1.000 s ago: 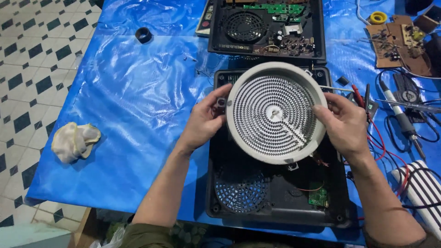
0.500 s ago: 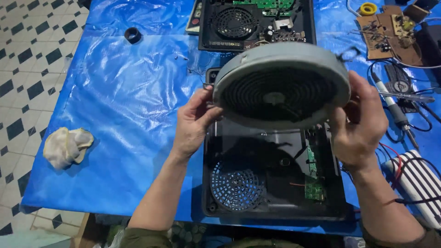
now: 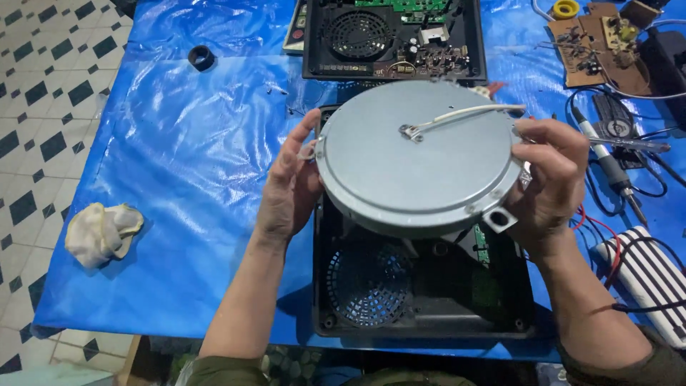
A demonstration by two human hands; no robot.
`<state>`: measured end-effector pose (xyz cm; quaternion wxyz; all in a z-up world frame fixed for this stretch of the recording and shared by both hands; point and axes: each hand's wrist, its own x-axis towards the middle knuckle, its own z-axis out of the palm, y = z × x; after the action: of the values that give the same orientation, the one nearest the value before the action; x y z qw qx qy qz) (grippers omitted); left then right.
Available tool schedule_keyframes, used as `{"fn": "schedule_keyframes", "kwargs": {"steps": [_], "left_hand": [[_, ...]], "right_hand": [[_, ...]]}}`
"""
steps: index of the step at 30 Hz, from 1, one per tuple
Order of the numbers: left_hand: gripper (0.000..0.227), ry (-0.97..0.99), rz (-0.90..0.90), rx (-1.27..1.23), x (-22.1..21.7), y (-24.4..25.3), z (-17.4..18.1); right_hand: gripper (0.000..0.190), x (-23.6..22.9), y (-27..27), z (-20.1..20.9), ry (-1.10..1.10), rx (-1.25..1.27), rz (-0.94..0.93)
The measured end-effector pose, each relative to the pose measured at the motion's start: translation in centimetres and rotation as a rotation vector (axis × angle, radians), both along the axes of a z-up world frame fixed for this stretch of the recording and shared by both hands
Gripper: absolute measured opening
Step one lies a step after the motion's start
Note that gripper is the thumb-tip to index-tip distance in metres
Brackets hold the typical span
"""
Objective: Testing the heating element and circuitry of an induction cooktop using a multimeter for diagnostic purposes.
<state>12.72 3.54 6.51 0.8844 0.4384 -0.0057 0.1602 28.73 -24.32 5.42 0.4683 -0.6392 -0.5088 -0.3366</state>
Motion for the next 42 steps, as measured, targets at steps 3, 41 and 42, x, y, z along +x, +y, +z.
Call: {"fn": "schedule_keyframes", "kwargs": {"steps": [3,41,42], "left_hand": [[0.112,0.133,0.052,0.006,0.9,-0.4,-0.2],[0.054,0.702,0.209,0.926,1.2,-0.8,-2.7],[0.049,0.679,0.226,0.921,1.3,-0.9,-2.8]], "right_hand": [[0.025,-0.6,0.3,0.5,0.035,0.006,0.075],[0.039,1.2,1.0,2.3,1.467,-0.714,-0.057],[0.039,1.0,1.0,2.8,1.489,-0.703,-0.048]]}}
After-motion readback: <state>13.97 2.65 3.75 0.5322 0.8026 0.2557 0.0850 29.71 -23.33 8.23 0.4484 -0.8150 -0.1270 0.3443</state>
